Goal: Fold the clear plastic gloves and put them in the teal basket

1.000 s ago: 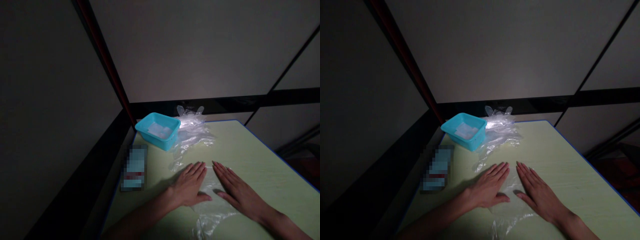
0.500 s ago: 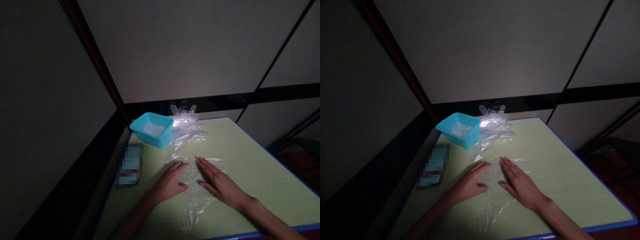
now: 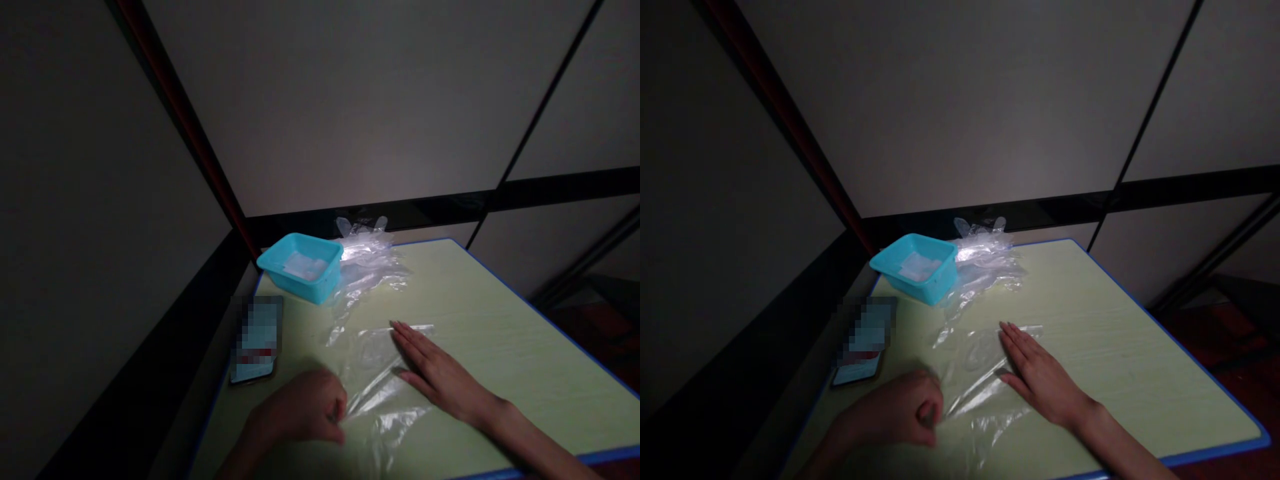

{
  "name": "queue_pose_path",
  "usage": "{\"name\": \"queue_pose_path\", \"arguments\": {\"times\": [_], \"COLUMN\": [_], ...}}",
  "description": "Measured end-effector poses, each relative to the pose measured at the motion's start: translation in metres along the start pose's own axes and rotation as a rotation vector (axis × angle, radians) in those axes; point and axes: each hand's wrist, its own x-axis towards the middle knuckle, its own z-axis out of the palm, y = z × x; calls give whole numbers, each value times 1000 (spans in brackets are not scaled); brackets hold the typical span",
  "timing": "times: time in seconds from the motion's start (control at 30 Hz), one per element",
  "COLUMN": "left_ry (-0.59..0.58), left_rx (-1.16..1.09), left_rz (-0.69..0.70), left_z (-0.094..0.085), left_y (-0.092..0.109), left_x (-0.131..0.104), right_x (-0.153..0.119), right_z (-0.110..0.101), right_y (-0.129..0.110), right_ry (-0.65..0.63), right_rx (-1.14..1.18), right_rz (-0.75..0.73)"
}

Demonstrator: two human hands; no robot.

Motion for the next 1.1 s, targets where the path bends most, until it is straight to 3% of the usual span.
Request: {"name": "queue_pose_path", "arguments": {"times": [0.1, 0.23, 0.33, 0.43, 0.53, 0.7, 0.83, 0.97, 1.1], "left_ry": [11, 257, 405, 369, 412, 513, 473, 481, 577], "left_rx": [12, 43, 83, 241, 364, 458, 448, 357, 155], "left_rz": [-21, -11, 98, 202, 180, 192, 208, 207, 195], "left_z": [-12, -17, 0, 22, 31, 23, 32, 41, 34], "left_y": [2, 12, 17, 14, 10, 17, 14, 6, 9], "left_x": [-7, 10, 36, 61, 74, 63, 49, 46, 43], "right_x": [0, -5, -9, -5, 4, 10, 1, -8, -10], "right_z": [-5, -6, -1, 1, -4, -29, -43, -35, -21], "right_y": [0, 3, 9, 18, 27, 18, -9, -31, -42], "right_ry": [18, 19, -10, -30, -32, 13, -29, -83, -103], "right_rx": [6, -37, -85, -108, -82, -45, -39, -109, -138], "right_rz": [9, 23, -3, -27, -24, -77, -246, -402, -501]}}
